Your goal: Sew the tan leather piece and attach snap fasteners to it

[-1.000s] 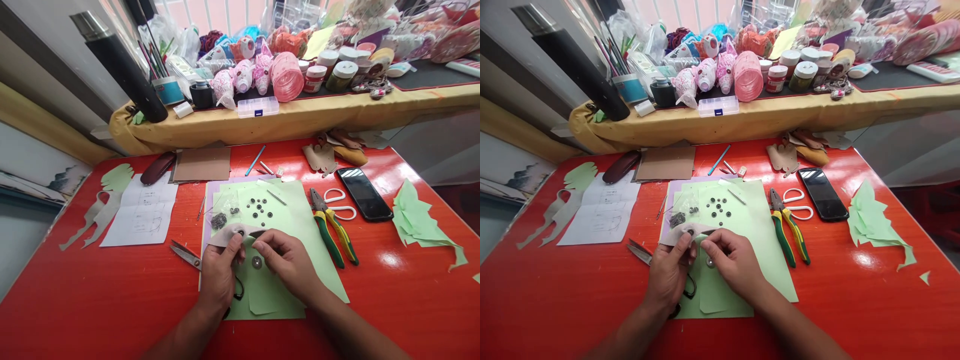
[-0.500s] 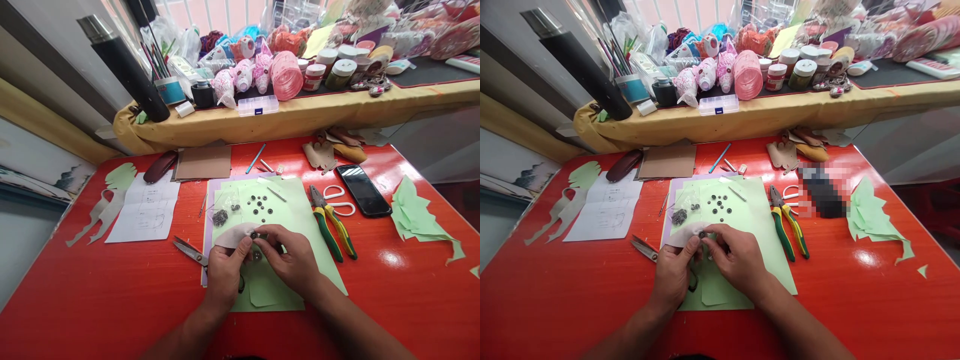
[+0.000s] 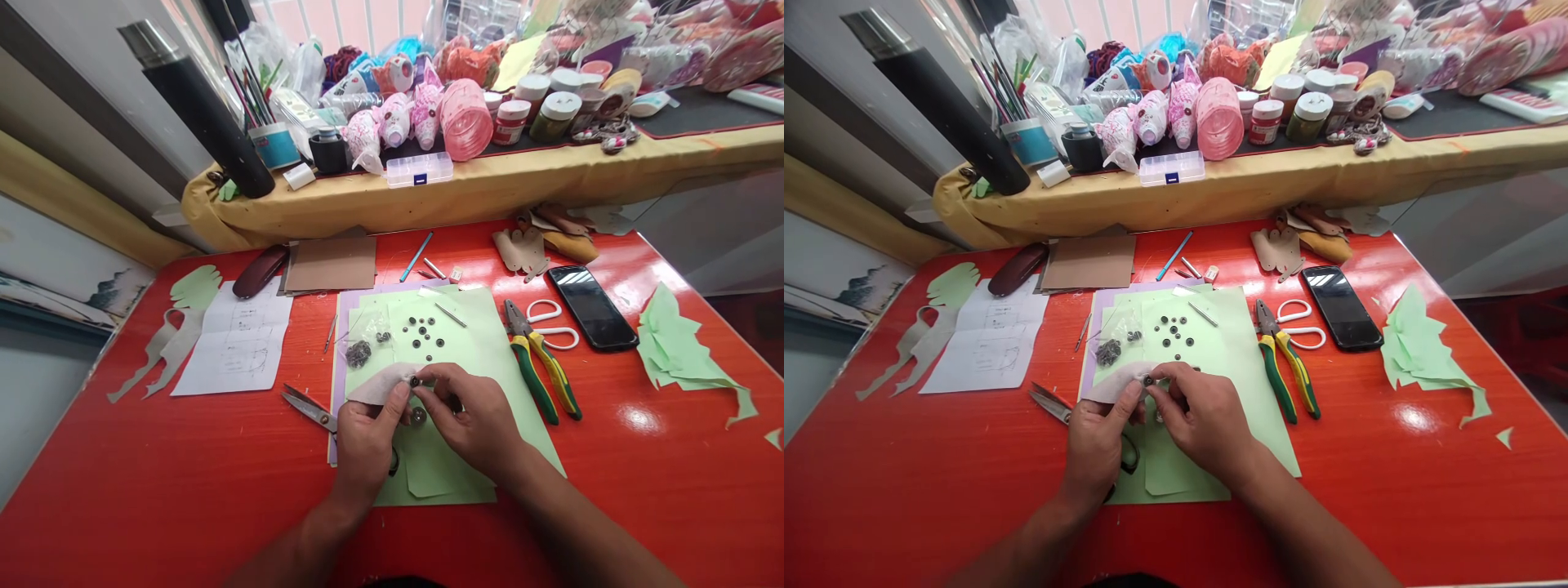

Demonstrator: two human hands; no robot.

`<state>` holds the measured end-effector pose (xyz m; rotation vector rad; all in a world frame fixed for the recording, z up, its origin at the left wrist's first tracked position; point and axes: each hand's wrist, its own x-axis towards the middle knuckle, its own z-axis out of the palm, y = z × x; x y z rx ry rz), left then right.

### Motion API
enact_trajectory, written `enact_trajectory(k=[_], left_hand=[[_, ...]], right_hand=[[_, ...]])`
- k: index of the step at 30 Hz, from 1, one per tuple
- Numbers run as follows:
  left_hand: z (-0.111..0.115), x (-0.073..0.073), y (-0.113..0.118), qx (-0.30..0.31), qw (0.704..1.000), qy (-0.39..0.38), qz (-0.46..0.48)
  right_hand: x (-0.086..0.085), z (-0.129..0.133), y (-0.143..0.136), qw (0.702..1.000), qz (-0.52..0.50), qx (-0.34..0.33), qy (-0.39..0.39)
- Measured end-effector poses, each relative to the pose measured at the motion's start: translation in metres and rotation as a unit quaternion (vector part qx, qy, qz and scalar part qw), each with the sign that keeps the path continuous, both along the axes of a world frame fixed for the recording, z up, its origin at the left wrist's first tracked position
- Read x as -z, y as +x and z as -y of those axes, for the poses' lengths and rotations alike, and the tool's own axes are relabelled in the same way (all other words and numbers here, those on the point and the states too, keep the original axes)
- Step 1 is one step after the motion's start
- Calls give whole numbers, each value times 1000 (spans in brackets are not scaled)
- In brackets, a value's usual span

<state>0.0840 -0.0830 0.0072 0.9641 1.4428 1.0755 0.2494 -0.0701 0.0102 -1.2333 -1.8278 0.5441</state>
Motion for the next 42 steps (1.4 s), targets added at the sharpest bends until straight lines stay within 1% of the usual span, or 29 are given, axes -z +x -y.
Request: enact_trajectory(k=[2, 6, 11, 15, 19, 23, 28, 35, 38, 42], left_hand=[[0, -1, 0, 0, 1000, 0, -13], [-2, 0, 0, 2, 1000, -3, -7], [-2, -1, 1, 6, 1000, -10, -19], [-1, -4, 1, 4, 999, 4, -47], [-1, -6, 2, 6, 999, 10, -42], [-1, -4, 3, 0, 999, 9, -34], [-2, -1, 2, 10, 999, -6, -36], [-2, -3, 2, -4, 998, -12, -60], [-1, -4, 3, -4, 997, -17, -72], [-2, -5, 3, 4, 998, -4, -67]], right_hand=[[1, 0, -1, 1000, 2, -3, -2], [2, 0, -1, 1000, 3, -1, -5], [0, 1, 0, 999, -10, -1, -30], [0, 2, -1, 999, -22, -13, -41], [-1, 1, -1, 999, -27, -6, -35], [-2, 1, 0, 999, -13, -9, -48], [-2, 0, 1, 997, 3, -13, -71], [-1, 0, 1, 998, 22, -14, -54], [-2, 1, 1, 998, 19, -12, -51], [-4, 0, 3, 998, -3, -12, -61]])
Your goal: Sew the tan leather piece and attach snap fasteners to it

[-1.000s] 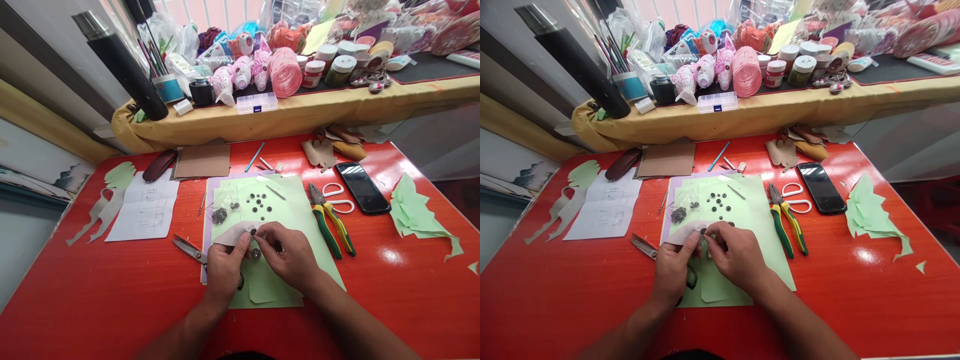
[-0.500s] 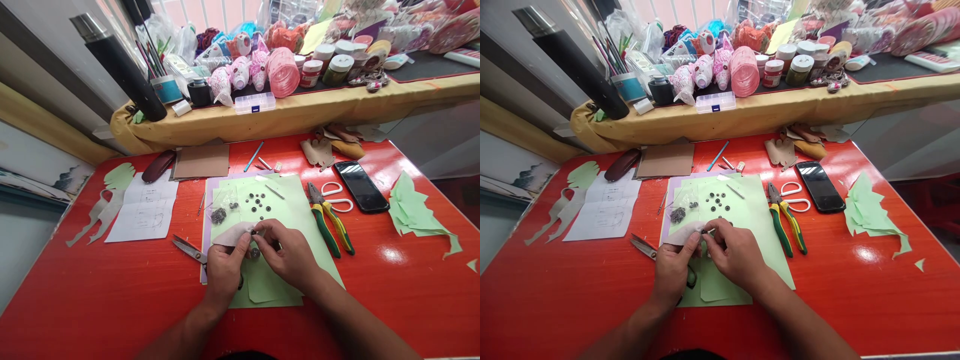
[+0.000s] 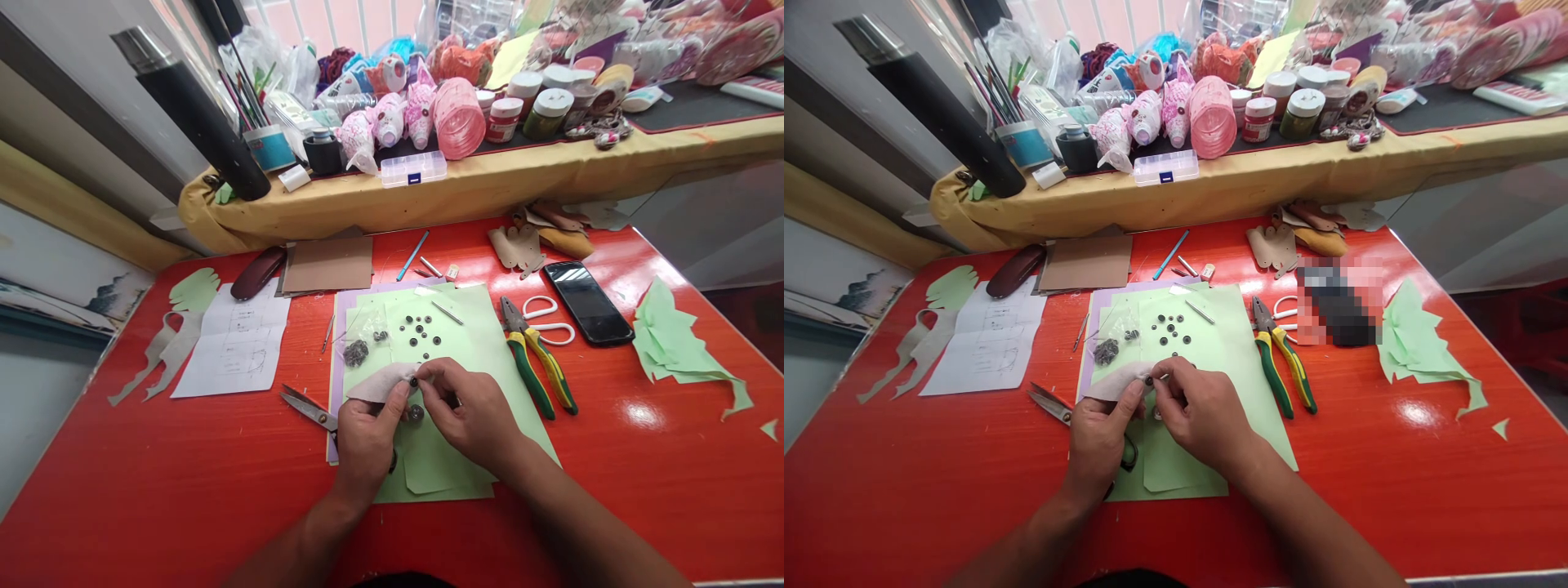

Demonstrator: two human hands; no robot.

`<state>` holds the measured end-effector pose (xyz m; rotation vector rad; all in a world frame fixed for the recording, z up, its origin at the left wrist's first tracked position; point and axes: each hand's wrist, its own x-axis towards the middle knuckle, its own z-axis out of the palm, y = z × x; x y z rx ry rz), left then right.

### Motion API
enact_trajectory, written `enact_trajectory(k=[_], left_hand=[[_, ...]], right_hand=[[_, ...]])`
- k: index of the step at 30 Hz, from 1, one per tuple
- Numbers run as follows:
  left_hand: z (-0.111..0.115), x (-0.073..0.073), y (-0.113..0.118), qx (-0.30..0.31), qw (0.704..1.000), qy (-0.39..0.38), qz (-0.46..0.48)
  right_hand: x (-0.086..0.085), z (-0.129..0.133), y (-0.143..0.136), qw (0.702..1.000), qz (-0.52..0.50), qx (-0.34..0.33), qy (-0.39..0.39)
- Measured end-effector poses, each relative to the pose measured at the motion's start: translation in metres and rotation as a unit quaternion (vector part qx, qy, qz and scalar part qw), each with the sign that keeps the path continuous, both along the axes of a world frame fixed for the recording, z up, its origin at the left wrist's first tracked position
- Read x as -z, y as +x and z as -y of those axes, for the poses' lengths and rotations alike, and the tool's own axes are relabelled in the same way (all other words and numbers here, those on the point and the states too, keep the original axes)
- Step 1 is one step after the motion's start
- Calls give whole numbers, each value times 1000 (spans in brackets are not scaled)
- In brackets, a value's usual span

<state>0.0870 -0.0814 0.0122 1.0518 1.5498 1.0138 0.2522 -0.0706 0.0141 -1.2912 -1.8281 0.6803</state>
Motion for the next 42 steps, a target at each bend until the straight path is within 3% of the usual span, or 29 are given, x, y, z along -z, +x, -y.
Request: enact_trajectory(k=[9, 16, 21, 24, 26, 29, 32, 37, 42], left_hand=[[-3, 1, -2, 12, 996, 3, 87], [-3, -1, -6, -5, 998, -12, 69], [-6, -12, -5, -39, 996, -7, 74], [-9, -19, -3, -34, 991, -2, 129], [-12, -21, -2, -26, 983, -16, 180], [-16, -24, 0, -23, 966, -41, 254], [-21, -25, 4, -33, 955, -38, 292], [-29, -27, 7, -26, 949, -17, 313], [-34, -27, 8, -36, 942, -8, 335]], right_hand=[[-1, -1, -2, 993, -67, -8, -98], [-6, -3, -3, 980, -139, -29, -141], [-19, -9, 17, 986, -123, 66, -91], [-24, -9, 42, 986, -50, 155, -31], [-23, -3, 62, 982, 46, 180, -16], [-15, 9, 89, 959, 190, 209, -22], [-1, 20, 109, 931, 269, 242, -34], [20, 24, 118, 900, 344, 261, -62], [18, 17, 110, 891, 367, 256, -74]])
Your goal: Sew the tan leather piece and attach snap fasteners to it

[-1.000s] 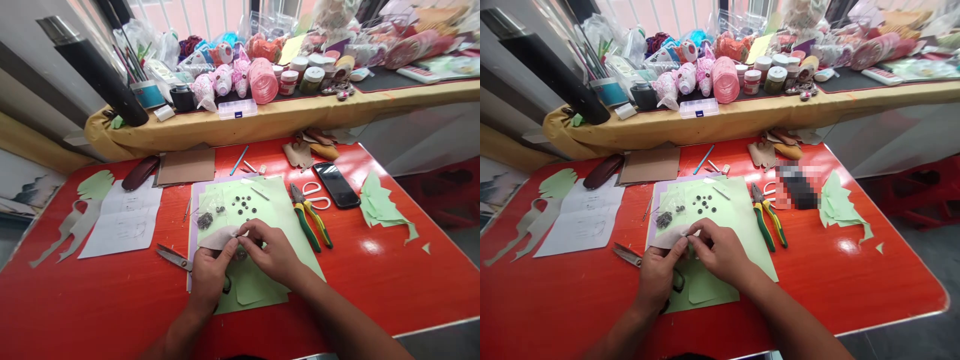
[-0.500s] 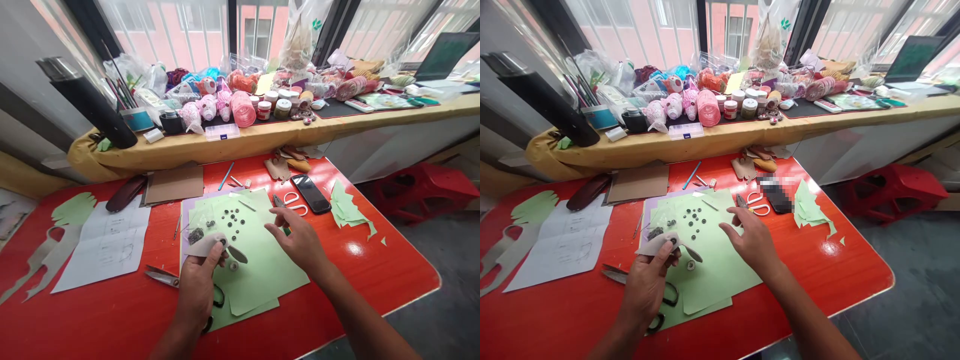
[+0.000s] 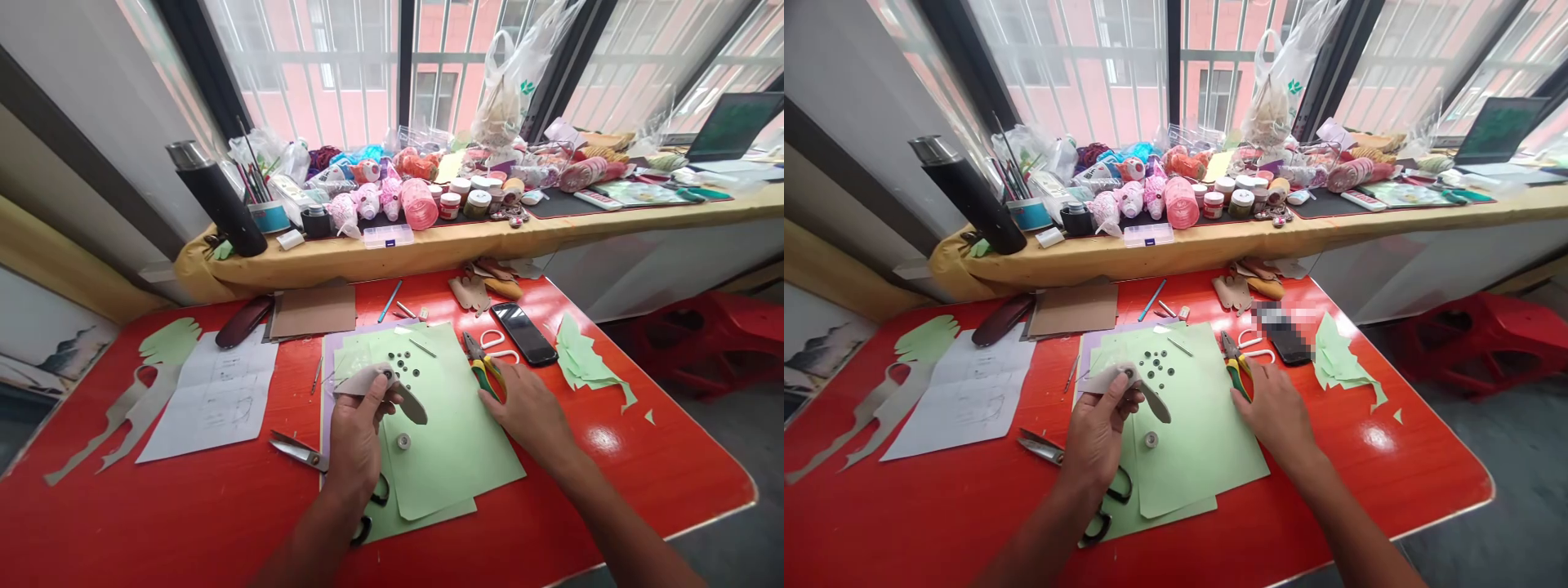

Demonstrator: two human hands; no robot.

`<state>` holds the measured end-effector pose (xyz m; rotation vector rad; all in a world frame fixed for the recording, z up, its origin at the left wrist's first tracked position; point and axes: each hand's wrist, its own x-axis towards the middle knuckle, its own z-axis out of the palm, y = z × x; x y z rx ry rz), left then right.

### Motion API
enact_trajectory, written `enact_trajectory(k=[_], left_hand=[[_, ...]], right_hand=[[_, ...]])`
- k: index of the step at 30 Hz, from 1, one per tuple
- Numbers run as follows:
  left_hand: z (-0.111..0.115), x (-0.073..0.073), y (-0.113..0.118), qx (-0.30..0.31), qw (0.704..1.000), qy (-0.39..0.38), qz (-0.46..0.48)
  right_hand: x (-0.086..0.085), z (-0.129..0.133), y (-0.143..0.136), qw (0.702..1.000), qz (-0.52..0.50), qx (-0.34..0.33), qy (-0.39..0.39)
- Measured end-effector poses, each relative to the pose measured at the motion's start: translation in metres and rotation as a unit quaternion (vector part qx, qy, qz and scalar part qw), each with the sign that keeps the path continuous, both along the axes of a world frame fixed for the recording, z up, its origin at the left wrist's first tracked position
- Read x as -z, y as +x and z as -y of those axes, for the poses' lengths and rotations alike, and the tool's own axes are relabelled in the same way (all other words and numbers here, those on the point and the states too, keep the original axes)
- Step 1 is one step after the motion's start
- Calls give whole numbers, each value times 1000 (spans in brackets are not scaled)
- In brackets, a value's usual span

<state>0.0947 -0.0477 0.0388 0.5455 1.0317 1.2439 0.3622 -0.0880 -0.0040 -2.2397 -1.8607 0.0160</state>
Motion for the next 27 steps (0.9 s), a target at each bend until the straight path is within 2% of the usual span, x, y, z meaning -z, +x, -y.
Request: enact_trajectory(k=[2, 4, 6, 9, 12, 16, 18, 21, 23, 25, 27], left_hand=[[-1, 0, 0, -6, 1000, -6, 10], [-2, 1, -1, -10, 1000, -13, 15], [-3, 0, 0, -14, 999, -21, 19], [-6, -3, 2, -20, 999, -36, 23], [-10, -5, 5, -20, 998, -41, 33], [-14, -4, 6, -21, 998, -37, 50], [-15, -2, 5, -23, 997, -40, 54], [-17, 1, 6, -23, 997, -45, 57], [-18, 1, 7, -18, 997, -44, 58], [-17, -1, 7, -15, 997, -43, 63], [-15, -3, 6, -11, 996, -53, 72]], right_hand=[[-6, -1, 0, 999, -40, 12, 8], [-11, 0, 3, 990, -135, 42, 8], [-14, 3, 8, 959, -270, 81, 2], [-19, 8, 15, 870, -476, 128, 9], [-33, 14, 17, 769, -616, 166, 25], [-62, 27, 10, 681, -717, 139, 58], [-70, 36, 2, 629, -765, 112, 83], [-69, 43, -20, 550, -828, 76, 80], [-61, 42, -40, 514, -854, 73, 22], [-51, 37, -59, 502, -860, 86, -20], [-42, 29, -72, 504, -857, 101, -17]])
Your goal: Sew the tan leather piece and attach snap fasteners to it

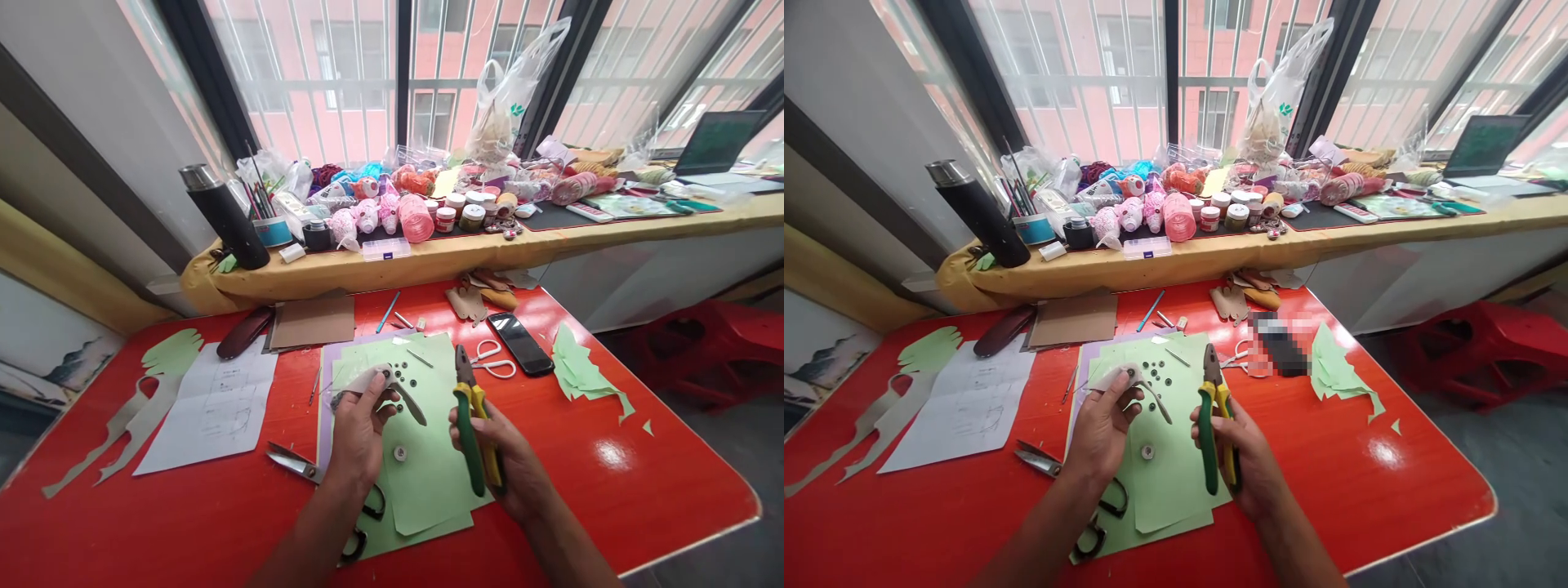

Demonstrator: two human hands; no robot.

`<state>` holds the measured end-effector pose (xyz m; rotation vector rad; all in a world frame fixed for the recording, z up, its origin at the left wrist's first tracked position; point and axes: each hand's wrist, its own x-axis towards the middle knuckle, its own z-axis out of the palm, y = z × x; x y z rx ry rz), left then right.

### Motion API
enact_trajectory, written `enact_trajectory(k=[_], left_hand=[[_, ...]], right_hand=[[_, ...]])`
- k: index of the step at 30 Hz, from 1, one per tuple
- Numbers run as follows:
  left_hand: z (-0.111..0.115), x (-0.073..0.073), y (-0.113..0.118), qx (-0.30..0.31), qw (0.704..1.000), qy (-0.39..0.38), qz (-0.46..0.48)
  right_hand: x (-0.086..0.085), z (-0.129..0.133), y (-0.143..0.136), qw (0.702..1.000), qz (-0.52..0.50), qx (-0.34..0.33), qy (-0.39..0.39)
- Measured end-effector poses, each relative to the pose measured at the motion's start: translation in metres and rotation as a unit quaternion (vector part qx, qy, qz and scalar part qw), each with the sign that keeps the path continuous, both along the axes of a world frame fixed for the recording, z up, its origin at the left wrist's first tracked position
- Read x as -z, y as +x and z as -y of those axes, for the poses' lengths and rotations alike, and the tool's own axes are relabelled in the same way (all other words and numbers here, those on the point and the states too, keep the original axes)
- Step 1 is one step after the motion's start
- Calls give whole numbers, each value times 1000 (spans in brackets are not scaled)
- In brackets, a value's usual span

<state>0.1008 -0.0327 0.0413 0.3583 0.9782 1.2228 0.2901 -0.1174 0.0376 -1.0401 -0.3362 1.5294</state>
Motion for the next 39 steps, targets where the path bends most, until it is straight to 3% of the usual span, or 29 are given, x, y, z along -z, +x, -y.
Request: enact_trajectory(k=[4, 7, 13, 20, 25, 31, 39], left_hand=[[14, 1, -1, 19, 998, -53, 18], [27, 5, 8, 41, 993, -102, 36], [42, 0, 32, 92, 989, -111, 42], [41, -16, 27, 169, 979, -103, 56], [29, -17, 9, 219, 973, -67, 32], [18, -17, -10, 230, 971, -66, 7], [31, -14, 8, 190, 976, -100, 33]], right_hand=[[7, -14, -5, 998, 39, 29, 27], [3, -25, -8, 995, 47, 67, 61], [-7, -35, -36, 992, 28, 100, 74], [-3, -27, -49, 990, 79, 60, 101], [-2, -21, -48, 984, 107, 4, 144], [-2, -13, -46, 984, 110, -41, 136], [-5, -9, -49, 989, 71, -52, 115]])
